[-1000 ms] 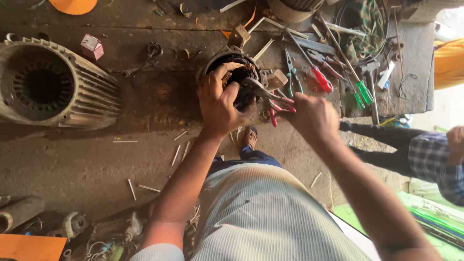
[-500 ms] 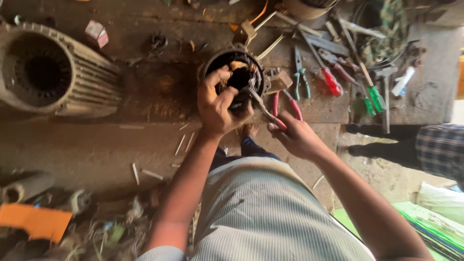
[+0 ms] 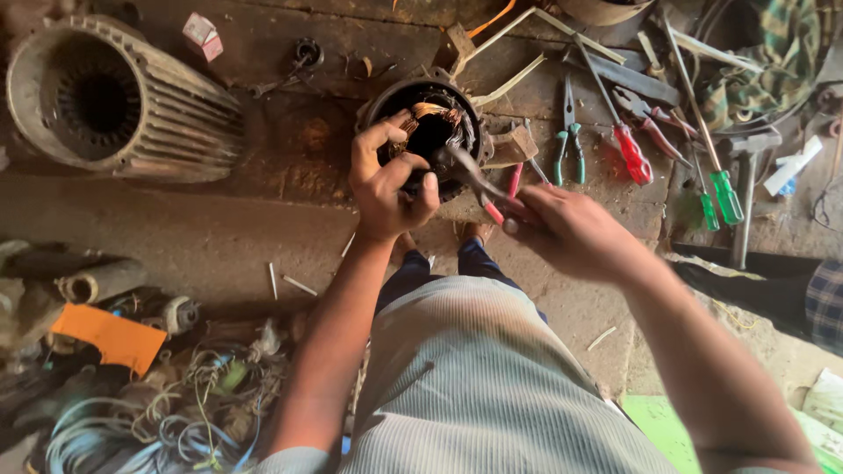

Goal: The person uses pliers and a hammer to pull and cut copper windings from a motor stator core. They repeatedly grip, pull, and cut wires, then rotate the stator to access different sections. The stator is placed on a wooden block during work.

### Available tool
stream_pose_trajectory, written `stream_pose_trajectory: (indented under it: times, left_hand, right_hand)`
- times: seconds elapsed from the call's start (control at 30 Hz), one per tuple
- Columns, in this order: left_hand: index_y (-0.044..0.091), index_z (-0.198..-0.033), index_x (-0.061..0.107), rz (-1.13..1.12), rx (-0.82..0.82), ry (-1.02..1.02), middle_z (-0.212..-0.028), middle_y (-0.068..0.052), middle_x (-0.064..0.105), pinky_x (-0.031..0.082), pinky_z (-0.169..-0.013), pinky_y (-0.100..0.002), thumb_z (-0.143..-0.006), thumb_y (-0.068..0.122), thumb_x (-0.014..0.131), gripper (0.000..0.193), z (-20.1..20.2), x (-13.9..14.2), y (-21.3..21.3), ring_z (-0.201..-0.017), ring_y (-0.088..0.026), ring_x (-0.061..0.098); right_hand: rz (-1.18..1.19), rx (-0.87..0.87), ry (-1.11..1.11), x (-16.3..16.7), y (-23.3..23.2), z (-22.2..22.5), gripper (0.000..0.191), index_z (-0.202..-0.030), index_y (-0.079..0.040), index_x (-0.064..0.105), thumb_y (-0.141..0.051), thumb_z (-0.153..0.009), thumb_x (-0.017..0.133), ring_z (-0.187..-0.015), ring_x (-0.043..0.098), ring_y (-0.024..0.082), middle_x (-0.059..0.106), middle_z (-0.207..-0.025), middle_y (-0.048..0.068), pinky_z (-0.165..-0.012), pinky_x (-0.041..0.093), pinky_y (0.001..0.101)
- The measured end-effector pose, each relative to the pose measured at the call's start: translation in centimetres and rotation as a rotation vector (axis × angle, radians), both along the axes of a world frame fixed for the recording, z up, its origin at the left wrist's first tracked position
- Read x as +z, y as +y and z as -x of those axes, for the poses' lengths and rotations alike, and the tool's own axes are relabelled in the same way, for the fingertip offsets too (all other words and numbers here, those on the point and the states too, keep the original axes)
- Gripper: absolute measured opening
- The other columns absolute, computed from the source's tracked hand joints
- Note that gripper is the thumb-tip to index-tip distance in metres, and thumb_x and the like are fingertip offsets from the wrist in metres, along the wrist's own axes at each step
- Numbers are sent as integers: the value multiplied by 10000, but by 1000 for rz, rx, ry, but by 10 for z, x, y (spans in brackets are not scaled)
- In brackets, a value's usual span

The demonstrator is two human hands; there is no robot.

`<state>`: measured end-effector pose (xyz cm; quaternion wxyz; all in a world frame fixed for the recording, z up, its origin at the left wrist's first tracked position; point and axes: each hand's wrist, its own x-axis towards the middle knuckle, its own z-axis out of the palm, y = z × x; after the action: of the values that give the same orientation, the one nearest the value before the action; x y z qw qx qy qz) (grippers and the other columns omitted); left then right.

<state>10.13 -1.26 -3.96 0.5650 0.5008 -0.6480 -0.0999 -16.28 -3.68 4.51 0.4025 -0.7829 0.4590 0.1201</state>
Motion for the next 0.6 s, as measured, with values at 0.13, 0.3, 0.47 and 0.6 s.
stream_pose_trajectory:
  times: [0.13, 0.3, 0.47, 0.6]
  left_hand:
    - [20, -794, 704, -16, 18, 2, -1184, -153, 552, 556, -1044, -460, -904, 313, 667, 314, 3, -1, 1, -1220, -347, 661]
    - [51, -809, 734, -153, 22, -40, -1179, -142, 562, 544, -1021, -444, -912, 397, 718, 361, 3, 15, -3, -1190, -296, 622]
    - [78, -701, 667, -201, 131, -372, -1446, -223, 461, 352, -1127, -634, -731, 445, 921, 447, 1, 40, -10, -1372, -466, 412]
    - [63, -970, 593, -279, 207, -338, -1627, -300, 255, 360, -1247, -612, -756, 344, 959, 509, 2, 52, -10, -1498, -536, 337]
  right_hand:
    - [-103, -208, -66, -16, -6, 4, 265, -1099, -96, 635, -338, -992, 612, -871, 653, 250, 653, -929, 100, -829, 546, 444]
    - [272, -105, -349, -76, 7, -6, 208, -1075, -26, 650, -224, -1012, 646, -988, 605, 291, 610, -1058, 135, -919, 483, 481]
    - [-356, -638, -478, -92, 54, 51, 349, -1287, -183, 588, -232, -941, 597, -875, 635, 170, 668, -1010, 76, -800, 573, 369]
    - [259, -457, -302, -79, 32, 87, 211, -1087, -22, 676, -211, -993, 674, -867, 631, 315, 642, -1044, 170, -751, 513, 416]
